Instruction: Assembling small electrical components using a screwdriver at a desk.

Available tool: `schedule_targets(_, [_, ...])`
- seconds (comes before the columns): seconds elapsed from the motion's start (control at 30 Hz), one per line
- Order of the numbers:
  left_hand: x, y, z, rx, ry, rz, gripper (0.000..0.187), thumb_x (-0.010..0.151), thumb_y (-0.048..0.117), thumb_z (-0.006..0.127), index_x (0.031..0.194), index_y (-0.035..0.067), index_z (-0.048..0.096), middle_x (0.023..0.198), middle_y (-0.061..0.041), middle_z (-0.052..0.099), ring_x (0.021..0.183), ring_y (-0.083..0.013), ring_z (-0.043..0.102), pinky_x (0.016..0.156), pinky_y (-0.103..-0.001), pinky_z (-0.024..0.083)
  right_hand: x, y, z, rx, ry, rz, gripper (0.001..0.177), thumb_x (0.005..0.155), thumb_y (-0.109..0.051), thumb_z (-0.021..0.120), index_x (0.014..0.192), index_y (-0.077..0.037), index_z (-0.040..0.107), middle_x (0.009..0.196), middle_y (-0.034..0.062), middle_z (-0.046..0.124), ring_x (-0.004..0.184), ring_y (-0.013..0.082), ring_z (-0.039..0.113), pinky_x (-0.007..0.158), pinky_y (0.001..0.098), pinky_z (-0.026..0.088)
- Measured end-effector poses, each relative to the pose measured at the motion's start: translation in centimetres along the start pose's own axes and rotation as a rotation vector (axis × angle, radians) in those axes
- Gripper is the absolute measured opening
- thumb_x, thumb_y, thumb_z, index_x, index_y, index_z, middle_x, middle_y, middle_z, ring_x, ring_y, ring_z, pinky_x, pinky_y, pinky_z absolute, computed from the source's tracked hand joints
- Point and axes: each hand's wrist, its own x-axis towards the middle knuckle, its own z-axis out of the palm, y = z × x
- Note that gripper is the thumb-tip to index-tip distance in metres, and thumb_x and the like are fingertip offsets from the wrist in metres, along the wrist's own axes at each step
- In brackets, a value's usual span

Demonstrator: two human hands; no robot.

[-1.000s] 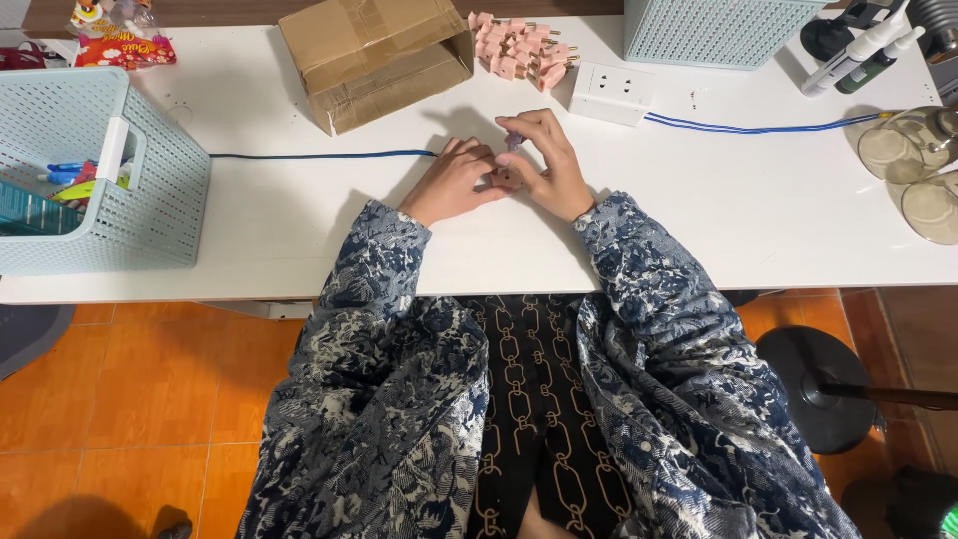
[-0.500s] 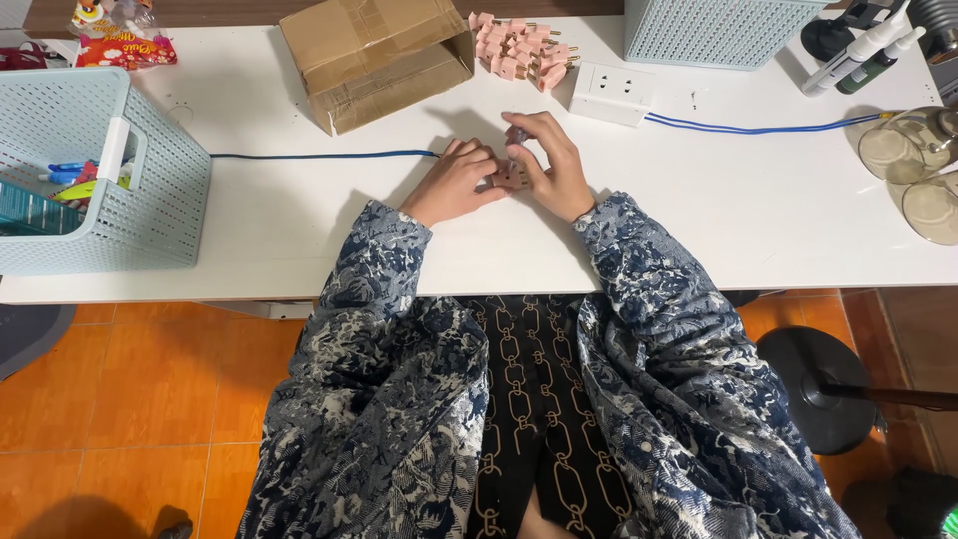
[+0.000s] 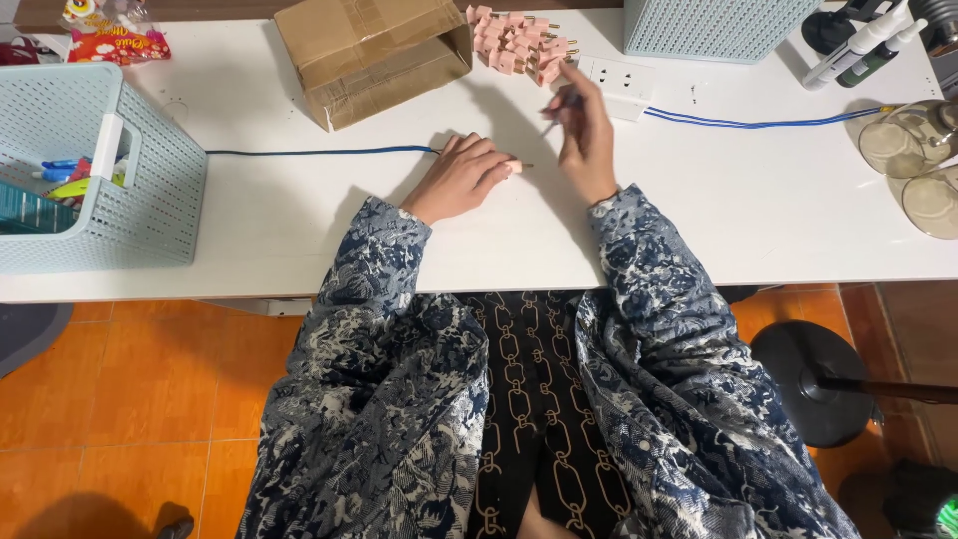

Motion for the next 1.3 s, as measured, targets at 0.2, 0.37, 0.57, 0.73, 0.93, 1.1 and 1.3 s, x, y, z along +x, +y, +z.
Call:
schedule_targets(0.2, [0.9, -0.2, 1.7, -0.215, 0.098, -0.090, 0.036, 0.125, 0.028, 0.040, 0.132, 0.017, 0.074, 0.122, -0.001, 0.083, 0.109, -0.0264, 0.070, 0.102, -0.044, 0.040, 0.7, -1.7, -2.3, -0.282, 0.017, 0.122, 0.045, 0.130, -0.023, 0.053, 0.171, -0.005, 0.044, 0.163, 0.0187, 0.056, 0.124, 0.0240, 0.063, 0.111, 0.0377, 0.053])
schedule_targets(0.37, [1.6, 1.7, -0.8, -0.573, 0.126, -0.176, 0.033, 0.124, 0.019, 0.054, 0.148, 0.004, 0.072, 0.083, -0.001, 0.067, 0.070, -0.0138, 0.060, 0.064, -0.031, 0.049, 0.3, -0.2, -3.3, -0.461, -0.110, 0.150, 0.029, 0.125, -0.013, 0.069, 0.153, -0.010, 0.065, 0.091, 0.0020, 0.059, 0.073, 0.0147, 0.050, 0.071, 0.0311, 0.040])
schedule_targets(0.57, [1.6, 0.4, -1.1, -0.568, 0.366, -0.235, 0.032, 0.126, 0.019, 0.051, 0.148, 0.006, 0.070, 0.081, -0.001, 0.065, 0.072, -0.0133, 0.064, 0.060, -0.026, 0.049, -0.8, -0.7, -2.7, -0.650, -0.496, 0.112, 0.027, 0.113, -0.002, 0.072, 0.136, -0.009, 0.085, 0.125, 0.0161, 0.089, 0.085, 0.0224, 0.085, 0.063, 0.0262, 0.072])
schedule_targets(0.73, [1.4, 1.3, -3.2, -0.506, 0.578, -0.242, 0.029, 0.125, 0.022, 0.051, 0.140, 0.010, 0.073, 0.083, -0.001, 0.067, 0.076, -0.0143, 0.070, 0.078, -0.032, 0.057, -1.9, 0.7, -1.6, -0.634, -0.666, 0.053, 0.025, 0.116, -0.034, 0.074, 0.128, -0.019, 0.090, 0.129, 0.0161, 0.087, 0.085, 0.0248, 0.085, 0.068, 0.0338, 0.072])
schedule_targets(0.93, [1.5, 1.4, -3.1, -0.514, 0.612, -0.263, 0.028, 0.125, 0.022, 0.051, 0.140, 0.010, 0.072, 0.078, -0.002, 0.065, 0.074, -0.0146, 0.067, 0.077, -0.033, 0.056, -2.5, 1.5, -1.6, -0.630, -0.698, -0.066, 0.024, 0.113, -0.034, 0.079, 0.132, -0.026, 0.090, 0.118, 0.0051, 0.079, 0.074, 0.0187, 0.073, 0.069, 0.0372, 0.068])
schedule_targets(1.1, [1.7, 0.9, -2.4, -0.503, 0.605, -0.217, 0.026, 0.125, 0.021, 0.053, 0.140, 0.008, 0.071, 0.075, 0.000, 0.065, 0.065, -0.0129, 0.061, 0.063, -0.032, 0.048, -2.5, 1.6, -1.2, -0.698, -0.729, -0.076, 0.030, 0.114, -0.038, 0.077, 0.139, -0.027, 0.088, 0.122, 0.0019, 0.075, 0.062, 0.0162, 0.066, 0.055, 0.0354, 0.062])
schedule_targets(1.3, [1.8, 1.1, -2.6, -0.528, 0.624, -0.248, 0.022, 0.122, 0.019, 0.056, 0.135, 0.012, 0.072, 0.077, 0.002, 0.065, 0.065, -0.0117, 0.054, 0.063, -0.032, 0.043, -2.3, 0.8, -0.7, -0.661, -0.697, -0.172, 0.024, 0.113, -0.026, 0.077, 0.132, -0.019, 0.090, 0.137, 0.0032, 0.083, 0.092, 0.0191, 0.083, 0.062, 0.0368, 0.067])
